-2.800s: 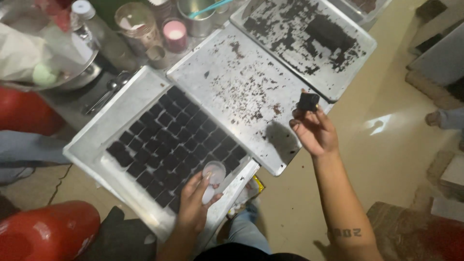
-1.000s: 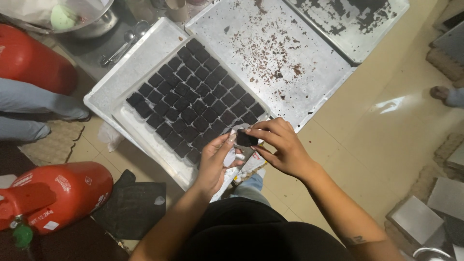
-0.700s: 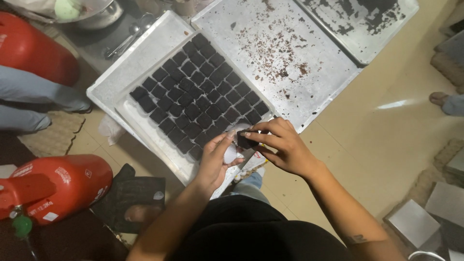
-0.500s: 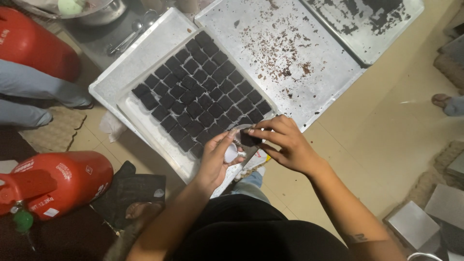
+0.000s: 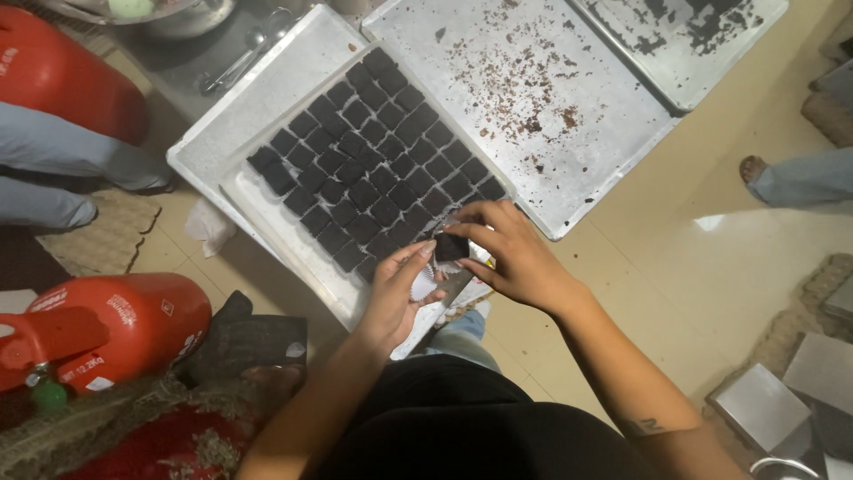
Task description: The person places small dark rectangular brownies into white paper liners by hand and arranges them in a tray.
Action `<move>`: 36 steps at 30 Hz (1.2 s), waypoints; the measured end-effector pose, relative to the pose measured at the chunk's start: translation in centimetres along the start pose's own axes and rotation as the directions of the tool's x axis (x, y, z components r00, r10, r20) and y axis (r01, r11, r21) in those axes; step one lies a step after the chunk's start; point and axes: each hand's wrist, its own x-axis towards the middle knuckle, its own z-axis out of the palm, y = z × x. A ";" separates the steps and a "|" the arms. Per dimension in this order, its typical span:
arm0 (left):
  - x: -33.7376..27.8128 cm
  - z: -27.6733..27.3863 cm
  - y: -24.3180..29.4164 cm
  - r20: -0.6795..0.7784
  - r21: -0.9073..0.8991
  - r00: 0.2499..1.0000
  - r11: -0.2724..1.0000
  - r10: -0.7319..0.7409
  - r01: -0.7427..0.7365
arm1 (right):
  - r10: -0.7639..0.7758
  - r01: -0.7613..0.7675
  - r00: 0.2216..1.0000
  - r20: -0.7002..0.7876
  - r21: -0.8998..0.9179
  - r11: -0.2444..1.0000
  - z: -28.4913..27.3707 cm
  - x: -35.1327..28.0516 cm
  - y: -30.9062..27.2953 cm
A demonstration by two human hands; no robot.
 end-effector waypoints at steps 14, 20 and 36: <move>1.2 -5.6 3.3 0.144 0.145 0.976 0.979 -0.162 0.142 | 0.092 -0.083 0.996 -0.005 0.382 0.920 3.0 0.5 -2.2; 1.2 -5.7 3.7 0.226 0.201 0.957 0.970 -0.180 0.135 | 0.174 -0.094 0.969 -0.178 0.383 0.919 4.8 -0.9 -2.9; 1.6 -5.5 5.0 0.227 -0.132 0.972 0.991 0.062 -0.032 | 0.717 -0.336 0.620 -0.318 0.718 0.609 6.5 -8.2 -2.2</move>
